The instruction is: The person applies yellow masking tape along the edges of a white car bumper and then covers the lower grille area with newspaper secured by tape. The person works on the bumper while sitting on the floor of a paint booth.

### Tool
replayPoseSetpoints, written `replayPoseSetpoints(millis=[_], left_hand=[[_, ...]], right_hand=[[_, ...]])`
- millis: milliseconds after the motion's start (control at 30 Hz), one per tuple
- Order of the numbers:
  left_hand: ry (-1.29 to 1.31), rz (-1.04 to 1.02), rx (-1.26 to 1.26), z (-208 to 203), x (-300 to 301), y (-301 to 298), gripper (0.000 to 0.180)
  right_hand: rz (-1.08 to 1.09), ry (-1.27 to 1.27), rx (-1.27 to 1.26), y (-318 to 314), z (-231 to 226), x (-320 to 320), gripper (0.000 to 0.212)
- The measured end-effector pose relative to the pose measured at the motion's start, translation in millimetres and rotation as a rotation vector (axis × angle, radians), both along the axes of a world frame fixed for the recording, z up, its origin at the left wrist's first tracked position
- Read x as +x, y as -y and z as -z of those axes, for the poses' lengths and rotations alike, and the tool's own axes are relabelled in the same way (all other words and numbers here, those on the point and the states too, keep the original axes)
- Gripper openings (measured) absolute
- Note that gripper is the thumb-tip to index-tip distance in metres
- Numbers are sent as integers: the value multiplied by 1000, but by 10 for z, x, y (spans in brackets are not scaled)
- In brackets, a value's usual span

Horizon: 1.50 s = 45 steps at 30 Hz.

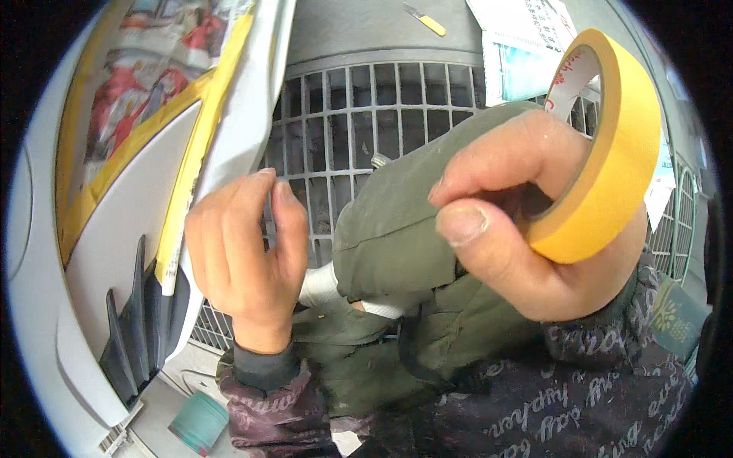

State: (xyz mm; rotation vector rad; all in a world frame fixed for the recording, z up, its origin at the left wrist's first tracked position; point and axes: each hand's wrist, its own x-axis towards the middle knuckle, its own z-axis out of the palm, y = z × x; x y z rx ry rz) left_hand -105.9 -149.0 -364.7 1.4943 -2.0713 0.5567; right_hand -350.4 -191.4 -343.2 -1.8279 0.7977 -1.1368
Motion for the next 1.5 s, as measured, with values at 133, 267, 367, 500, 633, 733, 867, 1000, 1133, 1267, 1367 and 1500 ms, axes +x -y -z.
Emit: replayPoseSetpoints(millis=[133,267,367,500,633,733,867,1000,1133,1267,1367,1500], left_hand=[[-107,-543,-29,-64,-148,250,30],[-102,-535,26,-132,-147,419,31],[-90,-499,24,-142,-120,417,28],[-97,-450,67,-201,-122,369,23],[-110,-481,150,-184,-62,150,19],[-346,-401,239,-179,-148,-203,28],[-453,-404,377,-36,-127,-897,32],[-677,-464,474,133,-23,-1668,30],[-713,-565,458,3,224,-2298,29],[-651,-386,332,-281,754,-2586,17],[-490,-397,351,-254,1265,-2926,11],[-582,-737,401,92,1840,-3593,9]], right_hand=[[39,66,38,41,14,47,10],[-4,81,116,108,-2,-29,11],[-4,-1,107,131,-27,-22,13],[-67,-293,80,288,-127,-15,30],[-170,-366,228,261,-18,570,34],[-210,-395,218,236,133,906,50],[-115,-495,131,194,211,1083,39],[-373,-666,-165,-94,222,847,73],[-297,-737,-295,-403,119,483,74],[228,-832,-295,-514,-472,-133,61],[347,-1064,-358,-469,-673,-418,68],[211,-1159,-309,-611,-1027,-333,71]])
